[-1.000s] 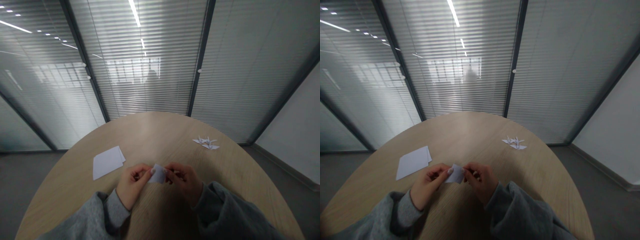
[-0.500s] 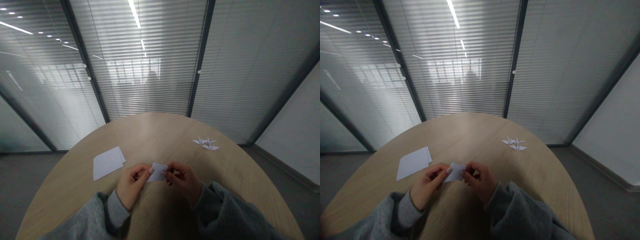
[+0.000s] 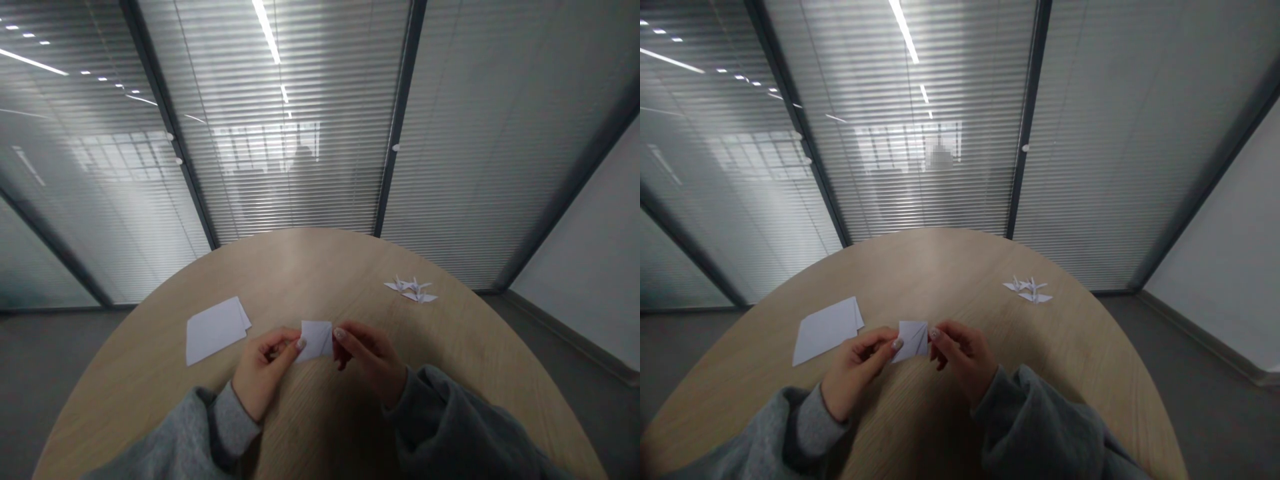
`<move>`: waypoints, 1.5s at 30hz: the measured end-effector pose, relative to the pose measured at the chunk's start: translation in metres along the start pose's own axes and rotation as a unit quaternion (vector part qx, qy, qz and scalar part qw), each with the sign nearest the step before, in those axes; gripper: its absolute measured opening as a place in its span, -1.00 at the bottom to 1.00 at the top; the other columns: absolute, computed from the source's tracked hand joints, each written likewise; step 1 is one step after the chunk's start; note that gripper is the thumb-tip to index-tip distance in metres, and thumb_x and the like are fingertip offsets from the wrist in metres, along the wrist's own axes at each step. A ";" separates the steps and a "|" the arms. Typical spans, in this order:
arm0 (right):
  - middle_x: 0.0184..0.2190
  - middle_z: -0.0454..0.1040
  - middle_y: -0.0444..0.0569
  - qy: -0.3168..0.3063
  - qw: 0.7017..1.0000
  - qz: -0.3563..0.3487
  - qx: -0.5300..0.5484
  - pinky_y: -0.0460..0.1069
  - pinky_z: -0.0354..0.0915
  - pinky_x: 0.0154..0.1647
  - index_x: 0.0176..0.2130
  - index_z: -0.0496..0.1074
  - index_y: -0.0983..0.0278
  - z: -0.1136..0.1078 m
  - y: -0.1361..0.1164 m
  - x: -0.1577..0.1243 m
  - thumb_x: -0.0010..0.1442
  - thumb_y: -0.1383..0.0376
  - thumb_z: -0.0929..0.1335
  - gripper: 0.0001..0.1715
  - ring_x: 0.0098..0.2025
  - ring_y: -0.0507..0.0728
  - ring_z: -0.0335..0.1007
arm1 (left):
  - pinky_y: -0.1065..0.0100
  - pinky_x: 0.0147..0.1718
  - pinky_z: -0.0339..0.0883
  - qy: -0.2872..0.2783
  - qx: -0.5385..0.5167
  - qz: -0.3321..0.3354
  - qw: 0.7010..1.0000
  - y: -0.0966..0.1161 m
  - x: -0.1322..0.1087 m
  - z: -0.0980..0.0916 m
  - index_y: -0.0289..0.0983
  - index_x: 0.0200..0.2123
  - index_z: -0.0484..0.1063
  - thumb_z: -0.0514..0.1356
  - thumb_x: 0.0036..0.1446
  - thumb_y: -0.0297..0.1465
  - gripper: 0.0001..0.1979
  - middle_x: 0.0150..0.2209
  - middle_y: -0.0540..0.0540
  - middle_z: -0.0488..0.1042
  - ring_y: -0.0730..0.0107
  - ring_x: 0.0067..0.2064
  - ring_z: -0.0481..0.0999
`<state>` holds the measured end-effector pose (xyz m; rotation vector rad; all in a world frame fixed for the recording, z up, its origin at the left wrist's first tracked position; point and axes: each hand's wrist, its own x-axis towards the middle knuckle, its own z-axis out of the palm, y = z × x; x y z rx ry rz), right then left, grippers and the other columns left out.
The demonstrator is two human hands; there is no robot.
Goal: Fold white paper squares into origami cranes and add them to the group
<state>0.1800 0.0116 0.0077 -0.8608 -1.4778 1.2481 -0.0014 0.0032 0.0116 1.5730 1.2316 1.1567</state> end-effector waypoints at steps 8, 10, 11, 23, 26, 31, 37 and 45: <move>-0.65 0.30 -0.16 -0.008 1.000 0.007 0.020 -0.10 0.25 -0.57 -0.56 0.35 0.31 -0.001 0.006 0.001 0.02 -0.15 0.32 -0.42 -0.60 -0.03 0.23 | 0.48 -0.60 0.00 -0.018 -0.037 -0.028 0.999 -0.002 -0.001 0.001 -0.34 -0.41 0.56 0.23 -0.05 -0.18 -0.68 -0.63 0.03 0.31 0.53 -0.58 0.15; -0.66 0.29 -0.16 -0.013 0.999 0.013 0.034 -0.10 0.24 -0.58 -0.57 0.35 0.31 -0.001 0.007 0.001 0.02 -0.16 0.31 -0.41 -0.61 -0.03 0.22 | 0.48 -0.59 0.01 -0.022 -0.041 -0.022 0.999 -0.003 -0.001 0.001 -0.34 -0.41 0.56 0.23 -0.04 -0.19 -0.70 -0.61 0.01 0.33 0.53 -0.58 0.16; -0.66 0.29 -0.16 -0.015 0.999 0.015 0.039 -0.11 0.24 -0.59 -0.57 0.35 0.31 -0.001 0.007 0.001 0.02 -0.16 0.31 -0.41 -0.61 -0.03 0.22 | 0.48 -0.59 0.01 -0.023 -0.042 -0.019 0.999 -0.003 -0.001 0.001 -0.34 -0.41 0.56 0.23 -0.03 -0.20 -0.71 -0.61 0.01 0.33 0.53 -0.57 0.17; -0.67 0.27 -0.17 -0.014 0.997 0.030 0.070 -0.11 0.26 -0.60 -0.59 0.33 0.31 0.002 0.003 0.001 0.00 -0.18 0.32 -0.40 -0.61 -0.03 0.21 | 0.47 -0.61 -0.01 -0.023 -0.034 0.000 0.999 -0.002 -0.001 0.001 -0.35 -0.44 0.55 0.24 -0.05 -0.24 -0.74 -0.63 0.03 0.28 0.54 -0.59 0.15; -0.68 0.28 -0.17 -0.013 0.997 0.032 0.073 -0.11 0.25 -0.60 -0.60 0.33 0.31 0.002 0.003 0.000 -0.01 -0.18 0.32 -0.39 -0.62 -0.04 0.21 | 0.47 -0.61 -0.01 -0.020 -0.025 0.003 0.999 -0.002 -0.001 0.001 -0.35 -0.44 0.55 0.23 -0.04 -0.23 -0.73 -0.64 0.05 0.25 0.53 -0.59 0.15; -0.68 0.28 -0.16 -0.014 0.996 0.035 0.077 -0.11 0.25 -0.61 -0.60 0.33 0.31 0.001 0.005 0.001 -0.03 -0.19 0.33 -0.38 -0.62 -0.04 0.21 | 0.45 -0.59 0.05 -0.023 -0.006 0.014 1.000 -0.002 -0.001 0.001 -0.34 -0.43 0.56 0.21 0.00 -0.23 -0.73 -0.63 0.02 0.30 0.50 -0.57 0.20; -0.69 0.28 -0.17 -0.026 0.997 0.021 0.071 -0.10 0.24 -0.60 -0.57 0.36 0.31 0.000 0.006 0.002 -0.03 -0.16 0.35 -0.42 -0.63 -0.04 0.21 | 0.46 -0.60 0.06 -0.035 0.003 0.026 0.999 -0.003 -0.002 0.000 -0.33 -0.42 0.56 0.19 0.02 -0.24 -0.73 -0.62 0.01 0.32 0.50 -0.58 0.21; -0.70 0.28 -0.18 -0.011 0.996 0.033 0.078 -0.11 0.24 -0.60 -0.62 0.33 0.31 0.002 0.002 0.001 -0.05 -0.18 0.35 -0.39 -0.63 -0.05 0.21 | 0.46 -0.60 0.01 -0.026 0.000 0.021 0.999 -0.006 -0.002 0.001 -0.32 -0.46 0.53 0.20 0.00 -0.22 -0.73 -0.63 0.05 0.24 0.51 -0.57 0.15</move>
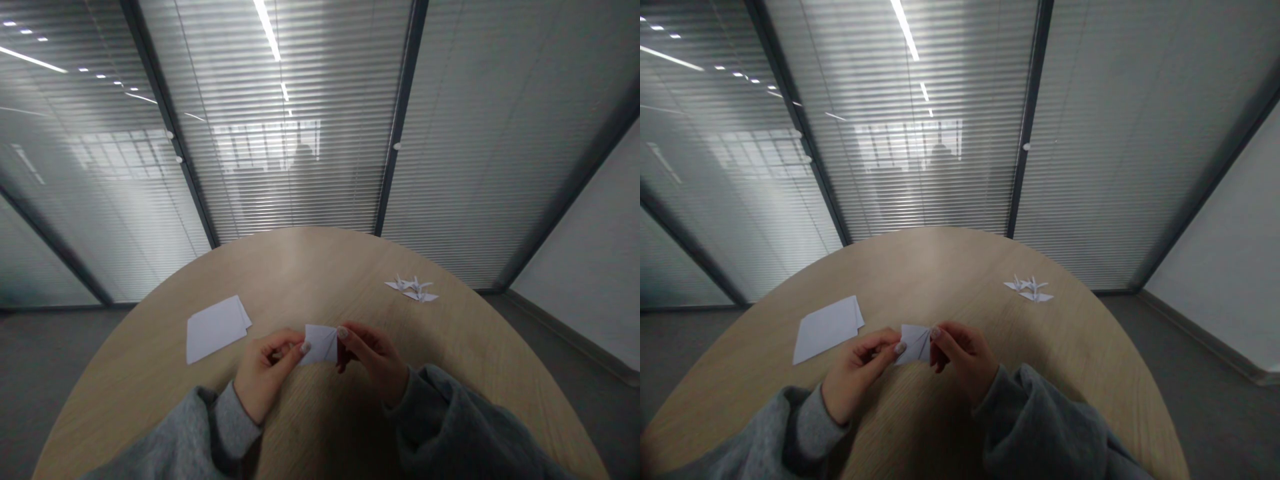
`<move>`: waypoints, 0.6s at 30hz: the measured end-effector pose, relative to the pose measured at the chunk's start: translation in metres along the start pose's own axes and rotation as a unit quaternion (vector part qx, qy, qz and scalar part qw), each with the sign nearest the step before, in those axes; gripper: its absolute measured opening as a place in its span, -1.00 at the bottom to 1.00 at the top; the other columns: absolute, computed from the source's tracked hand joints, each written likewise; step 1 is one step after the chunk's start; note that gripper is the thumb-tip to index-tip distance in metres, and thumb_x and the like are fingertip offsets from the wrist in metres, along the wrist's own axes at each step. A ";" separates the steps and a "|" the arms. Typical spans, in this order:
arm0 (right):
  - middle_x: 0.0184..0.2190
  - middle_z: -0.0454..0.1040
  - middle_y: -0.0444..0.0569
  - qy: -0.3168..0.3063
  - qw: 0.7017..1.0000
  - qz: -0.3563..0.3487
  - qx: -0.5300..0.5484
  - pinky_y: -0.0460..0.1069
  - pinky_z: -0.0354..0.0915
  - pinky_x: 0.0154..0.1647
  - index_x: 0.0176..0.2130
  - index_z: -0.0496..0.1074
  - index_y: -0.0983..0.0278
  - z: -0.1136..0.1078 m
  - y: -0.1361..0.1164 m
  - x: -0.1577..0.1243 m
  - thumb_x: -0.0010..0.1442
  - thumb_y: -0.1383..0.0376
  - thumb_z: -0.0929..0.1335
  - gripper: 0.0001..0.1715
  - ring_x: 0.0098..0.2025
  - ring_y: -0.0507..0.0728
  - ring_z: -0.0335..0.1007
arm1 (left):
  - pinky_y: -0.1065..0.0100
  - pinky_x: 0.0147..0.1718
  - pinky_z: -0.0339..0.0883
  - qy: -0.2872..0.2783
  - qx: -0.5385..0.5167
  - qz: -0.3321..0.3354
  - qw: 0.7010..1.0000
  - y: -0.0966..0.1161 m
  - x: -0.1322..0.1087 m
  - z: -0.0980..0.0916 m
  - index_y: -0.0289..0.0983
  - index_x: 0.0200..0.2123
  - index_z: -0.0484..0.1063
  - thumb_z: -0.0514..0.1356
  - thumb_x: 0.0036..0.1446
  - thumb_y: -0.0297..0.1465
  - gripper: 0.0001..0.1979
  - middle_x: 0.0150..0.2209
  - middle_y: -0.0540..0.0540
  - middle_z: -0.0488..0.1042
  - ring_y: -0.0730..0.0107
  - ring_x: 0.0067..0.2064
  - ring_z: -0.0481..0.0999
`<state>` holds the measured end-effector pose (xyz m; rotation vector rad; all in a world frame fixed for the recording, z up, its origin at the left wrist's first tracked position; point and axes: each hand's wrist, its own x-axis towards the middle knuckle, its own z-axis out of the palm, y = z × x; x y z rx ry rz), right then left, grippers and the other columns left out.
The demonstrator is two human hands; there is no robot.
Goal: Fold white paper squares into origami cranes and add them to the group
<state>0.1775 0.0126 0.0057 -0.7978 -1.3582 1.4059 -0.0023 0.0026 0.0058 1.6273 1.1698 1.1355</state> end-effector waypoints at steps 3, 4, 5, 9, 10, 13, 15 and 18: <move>-0.70 0.29 -0.18 0.005 1.000 0.001 -0.001 -0.11 0.24 -0.60 -0.63 0.33 0.31 0.000 -0.001 0.000 -0.06 -0.19 0.35 -0.38 -0.63 -0.04 0.21 | 0.46 -0.60 0.02 -0.002 0.004 -0.003 1.000 0.002 0.000 0.000 -0.31 -0.46 0.52 0.20 0.00 -0.22 -0.74 -0.62 0.05 0.24 0.51 -0.57 0.15; -0.70 0.29 -0.17 0.007 1.000 0.001 -0.002 -0.11 0.24 -0.60 -0.63 0.33 0.31 0.000 -0.001 0.000 -0.06 -0.19 0.35 -0.38 -0.63 -0.04 0.21 | 0.46 -0.59 0.02 -0.002 0.007 -0.003 1.000 0.003 0.000 0.000 -0.31 -0.46 0.52 0.19 0.00 -0.22 -0.74 -0.62 0.04 0.25 0.50 -0.57 0.15; -0.70 0.29 -0.17 0.007 1.000 0.001 -0.002 -0.11 0.24 -0.60 -0.63 0.33 0.31 0.000 -0.001 0.000 -0.06 -0.19 0.34 -0.38 -0.63 -0.04 0.21 | 0.45 -0.59 0.03 -0.003 0.008 -0.004 1.000 0.004 0.000 0.000 -0.32 -0.46 0.52 0.19 0.00 -0.22 -0.74 -0.62 0.04 0.26 0.50 -0.57 0.15; -0.70 0.30 -0.16 0.007 1.000 0.001 -0.007 -0.10 0.24 -0.60 -0.64 0.33 0.30 0.000 -0.002 0.000 -0.05 -0.20 0.34 -0.37 -0.63 -0.04 0.21 | 0.45 -0.59 0.06 -0.001 0.010 -0.003 1.000 0.006 0.000 0.000 -0.32 -0.44 0.53 0.19 0.00 -0.23 -0.74 -0.60 0.01 0.31 0.48 -0.57 0.18; -0.71 0.30 -0.16 0.007 1.000 0.000 -0.008 -0.10 0.24 -0.60 -0.64 0.33 0.30 0.000 -0.002 0.000 -0.05 -0.20 0.33 -0.37 -0.63 -0.03 0.22 | 0.45 -0.59 0.06 0.002 0.010 0.000 1.000 0.006 0.000 0.000 -0.32 -0.44 0.54 0.20 -0.01 -0.23 -0.74 -0.60 0.01 0.31 0.48 -0.56 0.19; -0.70 0.30 -0.16 0.006 1.000 -0.003 -0.011 -0.09 0.25 -0.60 -0.63 0.34 0.30 -0.001 -0.001 0.000 -0.03 -0.20 0.33 -0.38 -0.64 -0.03 0.23 | 0.46 -0.60 0.05 0.006 0.013 0.011 1.000 0.007 0.000 0.000 -0.32 -0.48 0.53 0.20 -0.01 -0.25 -0.76 -0.62 0.02 0.30 0.50 -0.57 0.18; -0.70 0.30 -0.16 0.002 1.000 -0.005 -0.013 -0.10 0.25 -0.60 -0.62 0.34 0.30 -0.001 0.000 0.001 -0.02 -0.19 0.33 -0.39 -0.64 -0.03 0.23 | 0.47 -0.61 0.04 0.005 0.009 0.011 1.000 0.007 -0.001 0.000 -0.32 -0.48 0.53 0.20 -0.01 -0.26 -0.77 -0.62 0.02 0.30 0.51 -0.58 0.17; -0.69 0.31 -0.16 -0.001 1.000 -0.014 -0.017 -0.10 0.24 -0.60 -0.60 0.35 0.30 -0.003 0.003 0.001 0.00 -0.17 0.32 -0.40 -0.64 -0.03 0.22 | 0.46 -0.61 0.08 0.000 0.004 0.007 1.000 0.009 -0.001 0.000 -0.33 -0.46 0.53 0.20 -0.01 -0.25 -0.76 -0.59 0.00 0.34 0.50 -0.57 0.21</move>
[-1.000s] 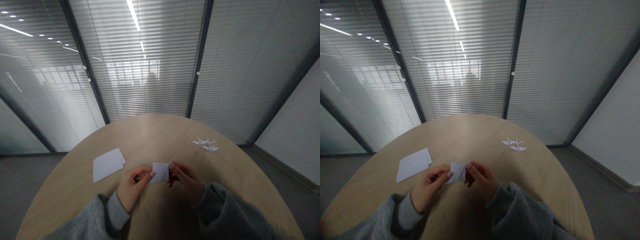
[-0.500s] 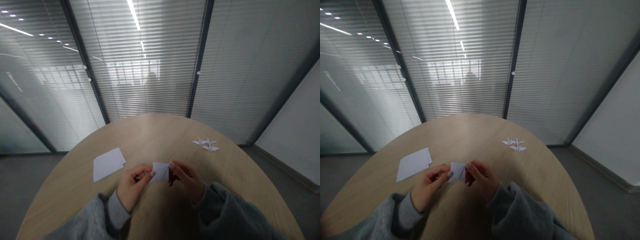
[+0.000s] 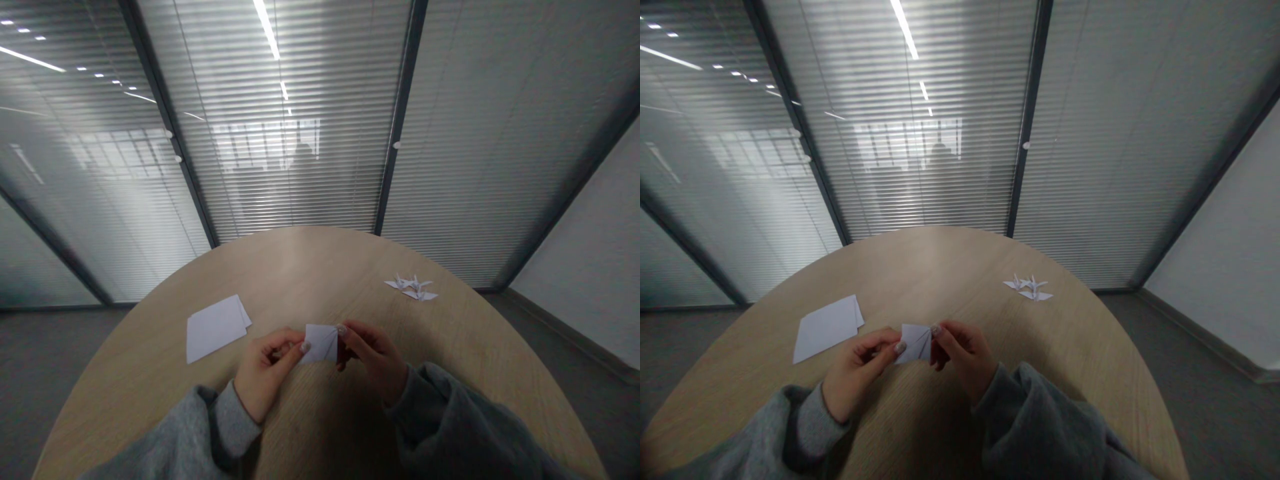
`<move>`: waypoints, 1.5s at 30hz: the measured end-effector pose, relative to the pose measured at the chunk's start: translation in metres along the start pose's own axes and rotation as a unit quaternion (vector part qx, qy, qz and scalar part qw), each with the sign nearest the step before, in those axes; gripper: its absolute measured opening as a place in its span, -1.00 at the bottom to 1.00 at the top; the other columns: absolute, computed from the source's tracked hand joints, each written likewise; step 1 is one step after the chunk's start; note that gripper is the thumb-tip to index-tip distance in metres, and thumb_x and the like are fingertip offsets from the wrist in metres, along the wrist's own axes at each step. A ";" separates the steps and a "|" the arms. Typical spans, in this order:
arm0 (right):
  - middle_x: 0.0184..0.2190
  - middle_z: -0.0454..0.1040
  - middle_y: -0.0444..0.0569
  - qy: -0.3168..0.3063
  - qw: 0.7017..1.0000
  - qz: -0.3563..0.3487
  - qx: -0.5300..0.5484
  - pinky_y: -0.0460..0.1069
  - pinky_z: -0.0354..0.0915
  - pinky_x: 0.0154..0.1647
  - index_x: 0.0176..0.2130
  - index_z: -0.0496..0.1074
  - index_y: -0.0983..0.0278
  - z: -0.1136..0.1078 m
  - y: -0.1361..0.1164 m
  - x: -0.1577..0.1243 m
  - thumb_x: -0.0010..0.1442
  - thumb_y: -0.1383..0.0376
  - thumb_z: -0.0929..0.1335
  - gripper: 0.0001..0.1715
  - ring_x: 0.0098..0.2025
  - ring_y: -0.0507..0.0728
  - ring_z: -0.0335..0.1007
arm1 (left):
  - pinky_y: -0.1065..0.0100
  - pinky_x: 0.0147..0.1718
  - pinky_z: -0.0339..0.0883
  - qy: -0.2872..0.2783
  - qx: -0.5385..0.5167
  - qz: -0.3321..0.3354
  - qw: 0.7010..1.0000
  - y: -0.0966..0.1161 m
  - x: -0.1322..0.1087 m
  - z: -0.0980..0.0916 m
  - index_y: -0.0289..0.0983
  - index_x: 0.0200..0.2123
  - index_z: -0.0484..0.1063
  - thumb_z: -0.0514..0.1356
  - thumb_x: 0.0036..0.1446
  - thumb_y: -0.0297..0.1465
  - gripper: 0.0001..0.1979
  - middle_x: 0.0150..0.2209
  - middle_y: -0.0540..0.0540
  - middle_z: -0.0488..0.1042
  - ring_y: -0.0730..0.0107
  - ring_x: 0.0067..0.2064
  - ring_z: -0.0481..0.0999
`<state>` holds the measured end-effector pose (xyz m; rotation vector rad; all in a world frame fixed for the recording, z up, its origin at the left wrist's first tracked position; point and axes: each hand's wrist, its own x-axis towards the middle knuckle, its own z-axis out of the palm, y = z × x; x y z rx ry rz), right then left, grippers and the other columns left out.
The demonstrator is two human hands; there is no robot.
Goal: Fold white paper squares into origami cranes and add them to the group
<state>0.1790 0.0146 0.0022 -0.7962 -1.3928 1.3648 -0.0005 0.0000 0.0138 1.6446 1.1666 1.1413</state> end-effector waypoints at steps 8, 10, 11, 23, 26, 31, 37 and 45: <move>-0.63 0.29 -0.19 0.020 0.999 0.002 -0.026 -0.12 0.27 -0.59 -0.50 0.38 0.30 -0.001 0.004 -0.001 -0.12 -0.07 0.43 -0.52 -0.60 -0.04 0.22 | 0.51 -0.65 0.14 0.001 -0.014 0.009 1.000 0.000 0.000 0.000 -0.31 -0.43 0.52 0.21 -0.01 -0.28 -0.80 -0.56 -0.01 0.38 0.50 -0.57 0.27; -0.60 0.27 -0.20 0.029 0.999 0.002 -0.028 -0.12 0.28 -0.60 -0.51 0.38 0.29 -0.001 0.004 -0.001 -0.16 -0.05 0.46 -0.53 -0.58 -0.05 0.21 | 0.52 -0.67 0.19 0.002 -0.038 -0.004 0.999 0.000 0.000 0.001 -0.31 -0.40 0.51 0.22 -0.03 -0.28 -0.79 -0.55 -0.03 0.39 0.47 -0.55 0.32; -0.58 0.27 -0.20 0.031 0.999 0.003 -0.032 -0.13 0.28 -0.60 -0.50 0.40 0.29 0.000 0.004 -0.002 -0.17 -0.04 0.47 -0.53 -0.58 -0.05 0.21 | 0.51 -0.66 0.23 0.001 -0.048 -0.007 0.999 0.000 0.000 0.001 -0.32 -0.39 0.51 0.23 -0.04 -0.28 -0.79 -0.52 -0.05 0.42 0.45 -0.53 0.35; -0.48 0.40 -0.08 0.047 0.979 -0.113 -0.163 -0.11 0.32 -0.49 -0.42 0.48 0.26 -0.002 -0.004 -0.004 0.00 0.30 0.40 -0.93 -0.44 0.03 0.34 | 0.41 -0.35 0.43 -0.029 -0.139 0.036 0.989 0.002 -0.004 0.003 -0.29 -0.19 0.44 0.24 0.03 -0.36 -0.76 0.02 -0.25 0.40 0.22 -0.13 0.49; -0.44 0.40 -0.06 0.043 0.962 -0.185 -0.197 -0.10 0.34 -0.48 -0.42 0.48 0.24 -0.004 -0.010 -0.005 -0.01 0.41 0.35 -0.89 -0.40 0.06 0.36 | 0.42 -0.40 0.43 -0.002 -0.145 0.008 0.989 0.004 -0.005 0.004 -0.27 -0.08 0.36 0.21 0.07 -0.28 -0.66 0.00 -0.24 0.40 0.23 -0.13 0.48; -0.45 0.39 -0.07 0.043 0.939 -0.246 -0.236 -0.07 0.36 -0.46 -0.40 0.47 0.23 -0.004 -0.011 -0.006 0.01 0.45 0.33 -0.84 -0.42 0.05 0.35 | 0.46 -0.53 0.40 -0.030 -0.156 -0.002 0.987 0.004 -0.008 0.005 -0.28 -0.05 0.35 0.17 0.10 -0.20 -0.61 -0.25 -0.17 0.51 0.35 -0.33 0.48; -0.44 0.40 -0.07 0.039 0.935 -0.245 -0.253 -0.08 0.34 -0.48 -0.38 0.46 0.23 -0.003 -0.011 -0.006 -0.01 0.45 0.33 -0.84 -0.43 0.05 0.36 | 0.47 -0.49 0.40 -0.035 -0.098 0.032 0.994 0.005 -0.011 0.004 -0.27 -0.19 0.49 0.17 0.11 -0.26 -0.74 -0.32 -0.14 0.54 0.39 -0.37 0.47; -0.43 0.49 -0.07 0.023 0.949 -0.211 -0.234 -0.06 0.38 -0.41 -0.36 0.45 0.24 -0.002 -0.007 -0.007 0.00 0.42 0.34 -0.86 -0.39 0.07 0.44 | 0.46 -0.51 0.38 -0.027 -0.076 0.020 0.997 0.005 -0.010 0.003 -0.30 -0.22 0.53 0.18 0.08 -0.27 -0.73 -0.37 -0.14 0.55 0.38 -0.40 0.45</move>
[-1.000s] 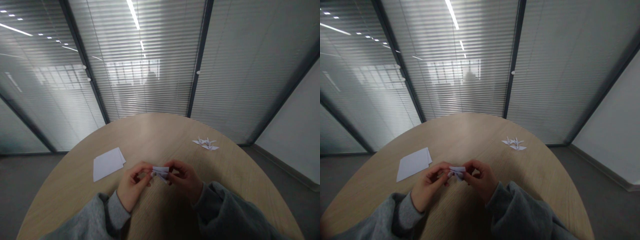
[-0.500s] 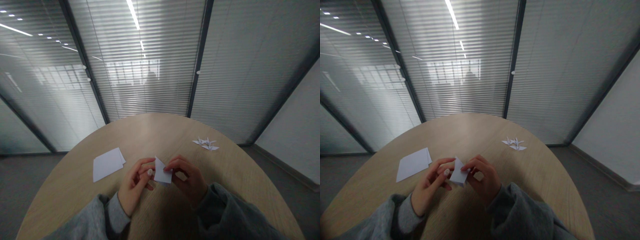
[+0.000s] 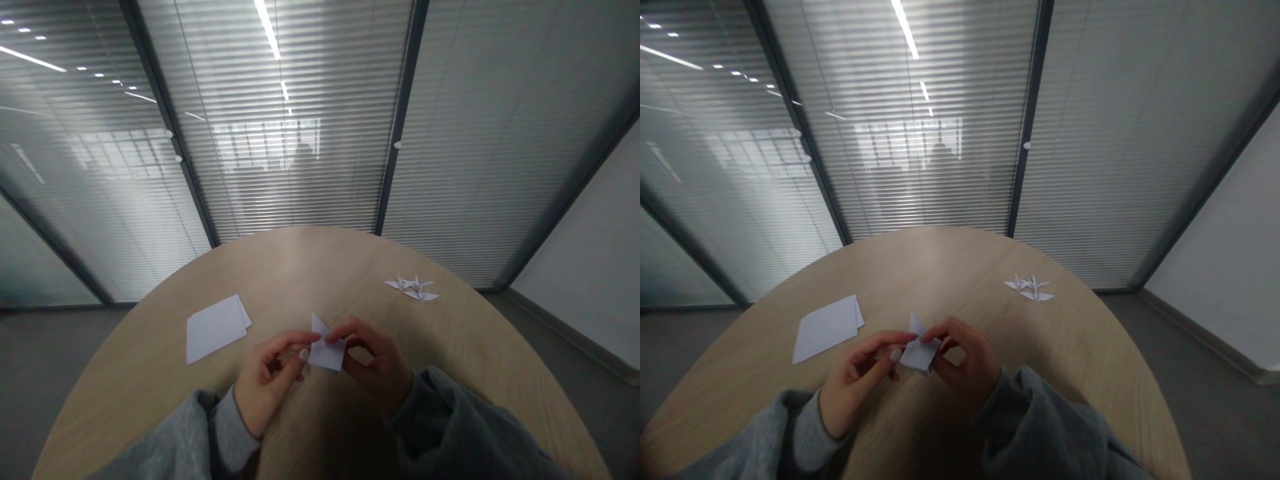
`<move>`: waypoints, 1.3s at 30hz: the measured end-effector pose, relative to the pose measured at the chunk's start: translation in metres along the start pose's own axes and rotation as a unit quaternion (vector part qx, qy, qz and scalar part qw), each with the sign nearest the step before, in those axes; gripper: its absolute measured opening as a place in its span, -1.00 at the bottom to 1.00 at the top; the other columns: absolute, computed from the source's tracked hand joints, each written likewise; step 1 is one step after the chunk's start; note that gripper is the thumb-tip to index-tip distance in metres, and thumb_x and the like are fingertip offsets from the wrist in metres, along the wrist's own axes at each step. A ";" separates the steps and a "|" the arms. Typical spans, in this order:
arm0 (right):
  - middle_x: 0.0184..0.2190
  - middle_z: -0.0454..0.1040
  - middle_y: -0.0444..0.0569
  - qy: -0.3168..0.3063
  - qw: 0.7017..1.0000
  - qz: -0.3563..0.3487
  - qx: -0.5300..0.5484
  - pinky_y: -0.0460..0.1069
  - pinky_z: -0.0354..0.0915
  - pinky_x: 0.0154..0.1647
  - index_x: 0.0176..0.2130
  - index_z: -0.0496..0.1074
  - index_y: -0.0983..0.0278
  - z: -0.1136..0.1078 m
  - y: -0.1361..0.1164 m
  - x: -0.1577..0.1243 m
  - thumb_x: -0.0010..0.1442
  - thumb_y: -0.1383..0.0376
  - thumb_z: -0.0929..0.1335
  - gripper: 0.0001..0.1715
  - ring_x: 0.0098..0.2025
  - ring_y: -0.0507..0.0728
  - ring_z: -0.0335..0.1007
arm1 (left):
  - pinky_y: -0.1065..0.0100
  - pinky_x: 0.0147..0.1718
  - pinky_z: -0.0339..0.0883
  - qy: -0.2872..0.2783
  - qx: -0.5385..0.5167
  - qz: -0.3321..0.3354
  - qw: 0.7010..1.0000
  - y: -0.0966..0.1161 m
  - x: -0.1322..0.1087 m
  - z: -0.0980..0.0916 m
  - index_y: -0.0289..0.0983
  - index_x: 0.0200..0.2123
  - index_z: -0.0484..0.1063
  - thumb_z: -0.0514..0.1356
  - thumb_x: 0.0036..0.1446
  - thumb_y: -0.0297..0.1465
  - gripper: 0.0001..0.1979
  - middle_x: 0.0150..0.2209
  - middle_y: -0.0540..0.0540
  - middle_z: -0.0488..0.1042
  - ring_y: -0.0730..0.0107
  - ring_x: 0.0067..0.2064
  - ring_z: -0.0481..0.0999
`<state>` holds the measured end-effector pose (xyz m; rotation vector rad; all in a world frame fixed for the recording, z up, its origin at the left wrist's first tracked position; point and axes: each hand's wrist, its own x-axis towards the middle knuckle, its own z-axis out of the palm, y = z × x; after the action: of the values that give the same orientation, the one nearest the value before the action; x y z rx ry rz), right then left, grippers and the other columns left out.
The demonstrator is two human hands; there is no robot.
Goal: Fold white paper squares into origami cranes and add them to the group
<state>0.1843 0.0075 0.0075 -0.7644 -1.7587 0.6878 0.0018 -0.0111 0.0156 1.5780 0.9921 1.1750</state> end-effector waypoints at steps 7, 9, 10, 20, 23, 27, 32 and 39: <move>-0.48 0.52 -0.04 -0.009 0.997 0.079 -0.010 -0.06 0.36 -0.49 -0.37 0.46 0.27 0.000 0.001 -0.002 0.11 0.25 0.32 -0.85 -0.47 0.08 0.44 | 0.47 -0.50 0.38 -0.005 -0.015 -0.012 1.000 0.000 0.002 -0.001 -0.29 -0.25 0.55 0.20 0.05 -0.26 -0.74 -0.30 -0.15 0.56 0.39 -0.40 0.45; -0.49 0.52 -0.04 -0.010 0.995 0.101 -0.009 -0.06 0.35 -0.51 -0.38 0.45 0.27 0.000 0.002 -0.003 0.12 0.20 0.32 -0.81 -0.48 0.08 0.43 | 0.48 -0.50 0.38 -0.008 -0.015 -0.013 1.000 -0.001 0.002 -0.001 -0.29 -0.25 0.55 0.20 0.05 -0.26 -0.74 -0.30 -0.15 0.56 0.42 -0.42 0.44; -0.49 0.52 -0.04 -0.010 0.994 0.105 -0.008 -0.06 0.34 -0.51 -0.38 0.45 0.27 0.000 0.002 -0.003 0.11 0.20 0.32 -0.81 -0.48 0.08 0.43 | 0.48 -0.50 0.38 -0.011 -0.014 -0.013 1.000 -0.002 0.002 -0.001 -0.29 -0.25 0.55 0.20 0.05 -0.26 -0.74 -0.30 -0.15 0.56 0.43 -0.43 0.43; -0.50 0.44 -0.11 -0.004 0.992 0.116 0.053 -0.09 0.34 -0.48 -0.42 0.37 0.27 0.003 0.001 -0.002 0.01 0.24 0.37 -0.86 -0.49 0.03 0.39 | 0.47 -0.48 0.35 -0.043 -0.001 -0.030 0.999 -0.003 0.001 -0.001 -0.30 -0.20 0.53 0.22 0.04 -0.26 -0.71 -0.32 -0.16 0.58 0.41 -0.41 0.46; -0.53 0.41 -0.12 -0.001 0.992 0.114 0.046 -0.09 0.32 -0.49 -0.45 0.35 0.27 0.004 0.000 -0.002 0.01 0.25 0.37 -0.86 -0.50 0.02 0.36 | 0.47 -0.49 0.36 -0.041 0.008 -0.032 0.999 -0.001 0.002 0.000 -0.31 -0.23 0.53 0.24 0.00 -0.31 -0.73 -0.31 -0.18 0.58 0.35 -0.36 0.50; -0.61 0.39 -0.14 0.004 0.995 0.099 -0.001 -0.10 0.26 -0.53 -0.48 0.35 0.27 0.005 -0.002 -0.003 0.02 0.21 0.37 -0.82 -0.57 0.01 0.30 | 0.48 -0.52 0.34 -0.040 0.014 -0.032 0.999 0.003 0.004 0.002 -0.33 -0.29 0.54 0.26 -0.03 -0.34 -0.77 -0.35 -0.17 0.59 0.36 -0.39 0.50; -0.63 0.42 -0.13 -0.005 0.996 0.081 -0.028 -0.11 0.23 -0.57 -0.48 0.37 0.28 0.004 -0.003 -0.003 0.04 0.22 0.37 -0.82 -0.59 0.00 0.30 | 0.52 -0.56 0.32 -0.033 -0.002 -0.043 0.999 0.001 0.005 0.003 -0.34 -0.38 0.52 0.28 -0.06 -0.35 -0.82 -0.41 -0.14 0.56 0.47 -0.48 0.43; -0.64 0.42 -0.15 -0.009 0.997 0.080 -0.004 -0.12 0.24 -0.57 -0.46 0.35 0.27 0.004 -0.003 -0.003 0.06 0.23 0.36 -0.84 -0.61 -0.01 0.32 | 0.54 -0.65 0.35 -0.037 -0.130 -0.074 0.988 -0.005 0.004 0.008 -0.30 -0.34 0.33 0.35 -0.11 -0.23 -0.65 -0.46 -0.05 0.48 0.45 -0.48 0.46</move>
<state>0.1804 0.0026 0.0067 -0.9145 -1.7301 0.7963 0.0102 -0.0071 0.0105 1.3096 0.8550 1.0865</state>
